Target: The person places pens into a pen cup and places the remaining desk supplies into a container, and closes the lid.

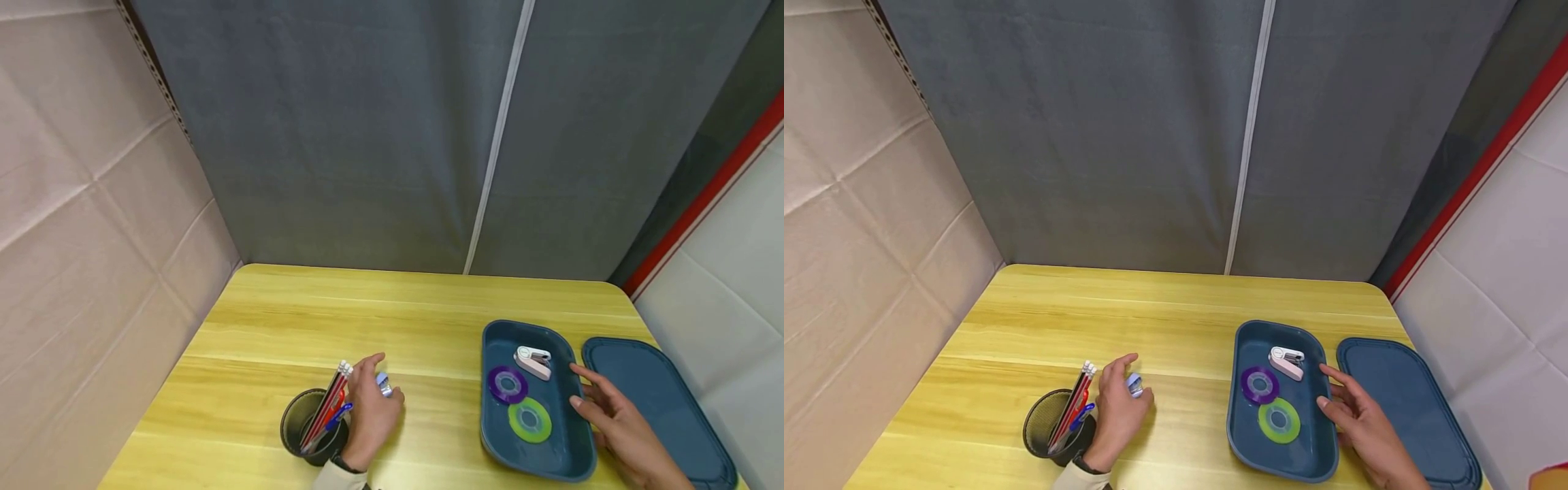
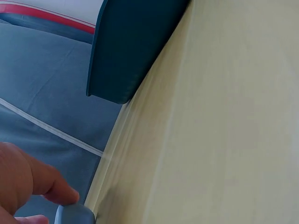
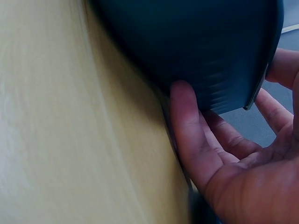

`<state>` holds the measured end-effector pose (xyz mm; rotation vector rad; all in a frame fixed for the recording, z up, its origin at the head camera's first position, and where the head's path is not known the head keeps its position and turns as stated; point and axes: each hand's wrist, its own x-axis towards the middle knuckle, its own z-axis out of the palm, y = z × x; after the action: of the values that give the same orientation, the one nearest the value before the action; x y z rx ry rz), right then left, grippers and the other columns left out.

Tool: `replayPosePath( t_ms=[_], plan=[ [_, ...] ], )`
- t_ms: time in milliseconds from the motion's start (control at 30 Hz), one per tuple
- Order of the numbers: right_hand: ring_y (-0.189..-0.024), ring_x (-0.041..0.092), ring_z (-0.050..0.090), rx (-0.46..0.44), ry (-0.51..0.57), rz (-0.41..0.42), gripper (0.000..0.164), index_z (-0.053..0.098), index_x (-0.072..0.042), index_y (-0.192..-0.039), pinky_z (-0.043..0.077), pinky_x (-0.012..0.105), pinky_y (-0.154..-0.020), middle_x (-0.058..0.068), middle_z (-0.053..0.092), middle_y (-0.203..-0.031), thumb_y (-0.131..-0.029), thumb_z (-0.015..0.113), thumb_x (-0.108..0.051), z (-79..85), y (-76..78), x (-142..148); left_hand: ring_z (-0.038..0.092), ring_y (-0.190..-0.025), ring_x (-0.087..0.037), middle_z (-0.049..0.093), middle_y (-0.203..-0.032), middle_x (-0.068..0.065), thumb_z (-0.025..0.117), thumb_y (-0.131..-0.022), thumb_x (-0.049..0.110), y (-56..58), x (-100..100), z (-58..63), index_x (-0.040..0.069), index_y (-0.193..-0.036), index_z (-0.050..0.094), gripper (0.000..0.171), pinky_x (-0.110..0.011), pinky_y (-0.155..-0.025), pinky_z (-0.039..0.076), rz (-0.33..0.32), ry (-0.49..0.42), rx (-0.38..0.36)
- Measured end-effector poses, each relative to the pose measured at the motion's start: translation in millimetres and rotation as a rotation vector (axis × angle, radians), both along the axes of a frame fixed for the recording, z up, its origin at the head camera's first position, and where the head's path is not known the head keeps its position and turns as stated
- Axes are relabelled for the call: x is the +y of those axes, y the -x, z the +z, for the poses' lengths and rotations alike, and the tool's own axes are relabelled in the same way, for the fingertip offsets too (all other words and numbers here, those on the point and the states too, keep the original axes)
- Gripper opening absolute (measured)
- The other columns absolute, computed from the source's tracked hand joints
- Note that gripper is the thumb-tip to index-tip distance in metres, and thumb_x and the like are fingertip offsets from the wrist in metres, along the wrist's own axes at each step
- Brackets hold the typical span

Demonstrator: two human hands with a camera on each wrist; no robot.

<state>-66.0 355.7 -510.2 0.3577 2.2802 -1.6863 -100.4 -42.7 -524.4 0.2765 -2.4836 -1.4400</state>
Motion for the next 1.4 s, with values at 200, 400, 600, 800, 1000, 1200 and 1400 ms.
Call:
replayPosePath(
  t_ms=[200, 400, 600, 800, 1000, 1200, 1400],
  plan=[
    [-0.105, 0.008, 0.057, 0.000, -0.002, -0.004, 0.071, 0.025, -0.030, -0.167, 0.050, 0.036, -0.060, 0.016, 0.038, -0.154, -0.108, 0.062, -0.042, -0.6, -0.1, -0.5, 0.061, -0.112, -0.031, 0.054, -0.141, -0.019, 0.096, -0.071, 0.010, 0.3, -0.4, -2.8, 0.008, -0.134, 0.066, 0.070, -0.050, -0.093, 0.056, -0.043, -0.027, -0.046],
    [-0.107, 0.003, 0.056, -0.008, 0.000, 0.001, 0.072, 0.021, -0.030, -0.168, 0.049, 0.036, -0.059, 0.021, 0.030, -0.163, -0.109, 0.060, -0.042, -1.1, 0.0, 0.5, 0.061, -0.124, -0.037, 0.053, -0.145, -0.019, 0.099, -0.068, 0.014, 1.3, -0.8, -5.7, 0.004, -0.131, 0.070, 0.070, -0.054, -0.105, 0.052, -0.087, -0.031, -0.043],
    [-0.108, 0.000, 0.054, -0.015, 0.012, 0.005, 0.072, 0.020, -0.030, -0.169, 0.049, 0.036, -0.059, 0.023, 0.023, -0.167, -0.109, 0.059, -0.042, -0.7, -0.1, 1.5, 0.061, -0.126, -0.037, 0.059, -0.140, -0.015, 0.099, -0.068, 0.012, 1.9, -1.1, -6.2, 0.001, -0.123, 0.075, 0.061, -0.053, -0.107, 0.052, -0.119, -0.009, -0.001],
    [-0.108, 0.001, 0.054, -0.018, 0.004, 0.007, 0.073, 0.018, -0.029, -0.169, 0.049, 0.036, -0.059, 0.024, 0.023, -0.167, -0.109, 0.059, -0.042, -0.8, 0.1, 1.2, 0.065, -0.122, -0.035, 0.064, -0.138, -0.014, 0.097, -0.070, 0.010, 0.6, -2.5, -6.7, 0.001, -0.118, 0.077, 0.053, -0.051, -0.105, 0.054, -0.157, 0.036, 0.017],
    [-0.109, 0.001, 0.053, -0.021, 0.001, 0.007, 0.074, 0.018, -0.030, -0.169, 0.050, 0.036, -0.062, 0.023, 0.023, -0.167, -0.109, 0.058, -0.044, -0.2, 0.4, 0.8, 0.070, -0.116, -0.033, 0.064, -0.133, -0.017, 0.087, -0.078, -0.004, -0.1, -1.7, -7.7, -0.005, -0.121, 0.073, 0.046, -0.038, -0.098, 0.060, -0.218, 0.017, 0.025],
    [-0.108, -0.004, 0.051, -0.019, -0.002, 0.010, 0.075, 0.018, -0.030, -0.170, 0.050, 0.035, -0.062, 0.023, 0.019, -0.169, -0.108, 0.059, -0.045, 1.6, 1.0, 0.6, 0.070, -0.110, -0.028, 0.072, -0.124, -0.014, 0.088, -0.080, -0.001, -1.0, 0.0, -5.2, -0.001, -0.122, 0.073, 0.045, -0.039, -0.093, 0.061, -0.228, 0.061, 0.028],
    [-0.107, 0.001, 0.053, -0.014, -0.004, 0.004, 0.074, 0.017, -0.027, -0.170, 0.048, 0.035, -0.060, 0.022, 0.022, -0.168, -0.109, 0.058, -0.041, 0.3, 1.4, 0.7, 0.071, -0.105, -0.025, 0.075, -0.117, -0.014, 0.085, -0.085, 0.004, -0.3, -0.4, -4.3, 0.001, -0.124, 0.073, 0.041, -0.036, -0.088, 0.060, -0.244, 0.053, 0.015]
  ],
)
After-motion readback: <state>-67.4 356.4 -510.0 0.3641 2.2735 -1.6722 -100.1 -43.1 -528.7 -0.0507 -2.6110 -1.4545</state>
